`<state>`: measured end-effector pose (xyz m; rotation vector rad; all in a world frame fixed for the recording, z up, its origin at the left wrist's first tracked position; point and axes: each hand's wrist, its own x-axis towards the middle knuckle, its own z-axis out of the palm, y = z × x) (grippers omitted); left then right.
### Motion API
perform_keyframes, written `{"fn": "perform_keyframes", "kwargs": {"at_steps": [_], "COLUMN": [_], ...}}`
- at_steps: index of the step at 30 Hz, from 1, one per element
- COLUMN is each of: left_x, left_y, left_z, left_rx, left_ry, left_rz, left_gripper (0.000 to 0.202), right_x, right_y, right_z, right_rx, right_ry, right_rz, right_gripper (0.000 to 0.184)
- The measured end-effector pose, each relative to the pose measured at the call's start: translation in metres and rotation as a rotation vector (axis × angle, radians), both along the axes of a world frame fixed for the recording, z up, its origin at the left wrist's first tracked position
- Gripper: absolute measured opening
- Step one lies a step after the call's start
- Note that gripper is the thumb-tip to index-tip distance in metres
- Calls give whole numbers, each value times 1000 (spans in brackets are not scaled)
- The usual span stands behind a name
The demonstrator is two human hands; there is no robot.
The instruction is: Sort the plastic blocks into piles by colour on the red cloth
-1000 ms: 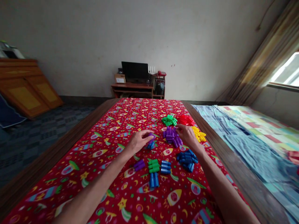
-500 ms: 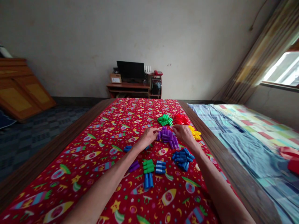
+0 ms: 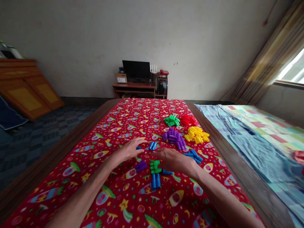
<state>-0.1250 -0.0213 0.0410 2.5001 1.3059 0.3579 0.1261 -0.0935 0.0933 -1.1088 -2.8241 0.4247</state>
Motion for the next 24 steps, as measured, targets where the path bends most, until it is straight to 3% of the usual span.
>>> {"fn": "perform_keyframes", "kwargs": {"at_steps": [6,9,11,14,18,21,24], "left_x": [-17,-20,-18,-12,1,13,34], "left_y": [-3,0,2,2,-3,-8,-22], "left_z": [-29,-41,-41,-30,-7,10,25], "left_rx": [65,132,130,105,51,21,29], "left_ry": [21,-40,-49,-45,-18,-51,-192], "left_rz": [36,43,32,31,83,65,12], "left_gripper": [45,38,36,35,27,26,31], "right_x": [9,13,19,41,84,109,120], "right_y": [-17,-22,-21,-16,-12,-16,-24], "right_z": [0,-12,-21,-24,-5,4,-3], "right_rx": [9,105,153,170,206,205,209], "right_ry": [-181,-145,-65,58,106,70,56], "right_rz": [-16,-59,-45,-45,-252,-366,-363], "right_gripper": [43,38,38,49,62,63,58]}}
